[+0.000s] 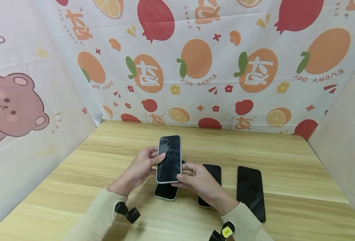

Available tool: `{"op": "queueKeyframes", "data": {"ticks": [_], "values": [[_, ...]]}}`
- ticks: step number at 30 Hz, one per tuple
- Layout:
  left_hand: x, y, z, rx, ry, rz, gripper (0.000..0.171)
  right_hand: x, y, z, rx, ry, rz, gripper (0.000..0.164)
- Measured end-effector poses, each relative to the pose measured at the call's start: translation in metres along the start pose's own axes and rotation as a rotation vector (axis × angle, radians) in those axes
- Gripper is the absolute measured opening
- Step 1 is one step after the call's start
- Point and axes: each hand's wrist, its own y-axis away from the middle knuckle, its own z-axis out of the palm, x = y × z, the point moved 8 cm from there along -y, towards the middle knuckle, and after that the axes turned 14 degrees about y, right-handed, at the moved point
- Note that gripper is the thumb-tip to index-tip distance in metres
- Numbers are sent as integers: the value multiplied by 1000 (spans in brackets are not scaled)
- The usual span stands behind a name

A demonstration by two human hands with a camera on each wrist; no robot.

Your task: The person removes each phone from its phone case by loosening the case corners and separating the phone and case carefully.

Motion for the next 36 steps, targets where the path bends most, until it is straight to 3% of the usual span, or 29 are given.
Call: {"op": "queueKeyframes", "data": {"ticks": [10, 28, 31, 36], "values": [[2, 0, 4, -49, 7, -15, 31, -6, 3, 3, -28, 51, -80, 49], [-9, -1, 8, -135, 157, -50, 33, -10, 7, 1, -34, 166, -263, 45], [-9, 0, 8, -144, 156, -46, 33, -9, 8, 1, -38, 172, -257, 46], [-9, -1, 7, -125, 119, -26, 35, -4, 6, -2, -22, 150, -177, 49]]}}
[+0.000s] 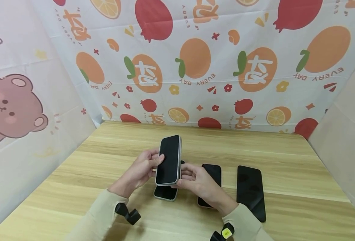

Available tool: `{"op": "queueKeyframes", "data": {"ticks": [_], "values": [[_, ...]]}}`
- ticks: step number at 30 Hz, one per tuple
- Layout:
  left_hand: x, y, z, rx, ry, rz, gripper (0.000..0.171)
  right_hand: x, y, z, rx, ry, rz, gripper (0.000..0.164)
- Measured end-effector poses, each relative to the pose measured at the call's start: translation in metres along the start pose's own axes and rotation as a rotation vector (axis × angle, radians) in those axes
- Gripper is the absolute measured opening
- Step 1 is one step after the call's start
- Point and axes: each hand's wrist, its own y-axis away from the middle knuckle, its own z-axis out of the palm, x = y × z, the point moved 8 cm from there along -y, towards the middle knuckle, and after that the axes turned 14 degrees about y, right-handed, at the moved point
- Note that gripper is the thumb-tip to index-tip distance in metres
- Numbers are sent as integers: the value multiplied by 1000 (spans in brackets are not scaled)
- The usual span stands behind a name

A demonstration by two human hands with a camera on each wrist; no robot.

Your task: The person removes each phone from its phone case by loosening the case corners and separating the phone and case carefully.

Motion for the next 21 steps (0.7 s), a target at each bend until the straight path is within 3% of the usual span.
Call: {"op": "queueKeyframes", "data": {"ticks": [6, 13, 21], "values": [[-3, -2, -4, 47, -67, 10, 36, 5, 1, -5, 31, 30, 83, 53], [-7, -3, -7, 61, -91, 3, 36, 4, 1, -6, 23, 43, 85, 59], [-9, -3, -9, 80, -105, 0, 33, 1, 1, -10, 61, 154, 101, 61]]}}
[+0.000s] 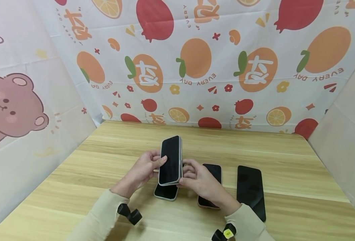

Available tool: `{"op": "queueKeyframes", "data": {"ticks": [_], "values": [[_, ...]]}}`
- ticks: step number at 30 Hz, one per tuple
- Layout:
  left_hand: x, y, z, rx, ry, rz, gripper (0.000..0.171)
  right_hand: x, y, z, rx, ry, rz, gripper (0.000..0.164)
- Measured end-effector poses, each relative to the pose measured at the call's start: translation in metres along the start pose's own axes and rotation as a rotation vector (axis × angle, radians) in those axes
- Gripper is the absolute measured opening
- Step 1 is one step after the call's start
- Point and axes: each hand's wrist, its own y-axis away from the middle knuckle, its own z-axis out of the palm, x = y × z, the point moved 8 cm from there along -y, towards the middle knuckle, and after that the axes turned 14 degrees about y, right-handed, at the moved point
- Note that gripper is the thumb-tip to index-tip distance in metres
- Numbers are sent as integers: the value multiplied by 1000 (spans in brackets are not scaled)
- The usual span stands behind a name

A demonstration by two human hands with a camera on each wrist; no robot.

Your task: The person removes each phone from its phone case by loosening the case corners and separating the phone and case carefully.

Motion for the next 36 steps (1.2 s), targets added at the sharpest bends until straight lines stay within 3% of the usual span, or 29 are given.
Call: {"op": "queueKeyframes", "data": {"ticks": [7, 15, 18, 23, 27, 31, 36], "values": [[0, 2, -1, 16, -8, -14, 31, -5, 0, 1, -13, 33, -45, 60], [-1, 4, 0, 36, -32, -21, 31, -7, 2, 5, -44, -33, -34, 62], [-1, 2, -2, 61, -33, -14, 31, -7, 3, 1, 26, 37, -35, 62], [-2, -1, -4, 105, -45, 0, 32, -13, 5, -7, 175, 270, -77, 51], [-1, -3, -5, 130, -71, 19, 34, -23, 6, -7, 224, 376, -113, 40], [-1, -3, -5, 157, -75, 44, 35, -26, 6, -4, 194, 327, -54, 37], [0, -4, -4, 174, -75, 56, 37, -24, 3, -2, 161, 191, 71, 44]]}}
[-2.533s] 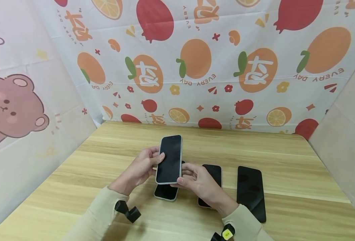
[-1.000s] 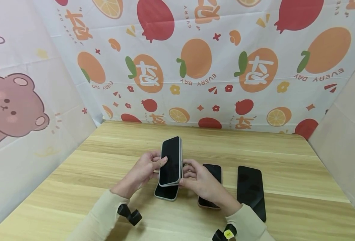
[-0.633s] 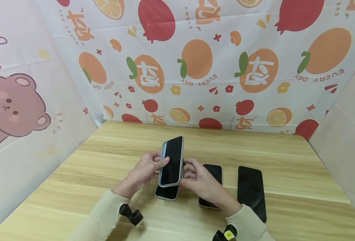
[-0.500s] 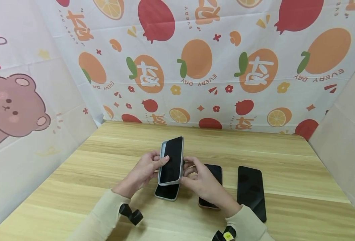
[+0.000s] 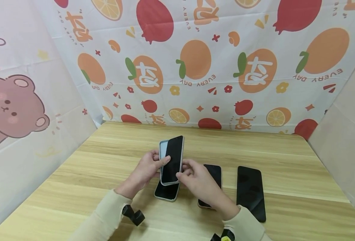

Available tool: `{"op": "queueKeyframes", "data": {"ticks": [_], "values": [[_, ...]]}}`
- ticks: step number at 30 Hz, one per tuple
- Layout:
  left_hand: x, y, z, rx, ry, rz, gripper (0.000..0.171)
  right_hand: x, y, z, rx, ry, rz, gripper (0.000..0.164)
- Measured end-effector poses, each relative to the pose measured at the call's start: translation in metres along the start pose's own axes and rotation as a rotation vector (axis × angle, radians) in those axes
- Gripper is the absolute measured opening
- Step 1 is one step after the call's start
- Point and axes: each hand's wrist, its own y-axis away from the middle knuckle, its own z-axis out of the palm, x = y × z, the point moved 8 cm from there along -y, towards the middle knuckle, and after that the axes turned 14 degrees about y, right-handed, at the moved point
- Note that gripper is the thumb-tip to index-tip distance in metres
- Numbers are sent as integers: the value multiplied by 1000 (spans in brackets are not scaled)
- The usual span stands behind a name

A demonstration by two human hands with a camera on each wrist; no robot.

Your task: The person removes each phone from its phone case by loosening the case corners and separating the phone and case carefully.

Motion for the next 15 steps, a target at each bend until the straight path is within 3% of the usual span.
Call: {"op": "queueKeyframes", "data": {"ticks": [8, 15], "values": [[6, 2, -4, 10, -9, 38, 42, 6, -5, 4, -17, -121, 47, 55], [12, 8, -10, -104, 36, 31, 40, 16, -7, 0, -8, -218, 96, 55]]}}
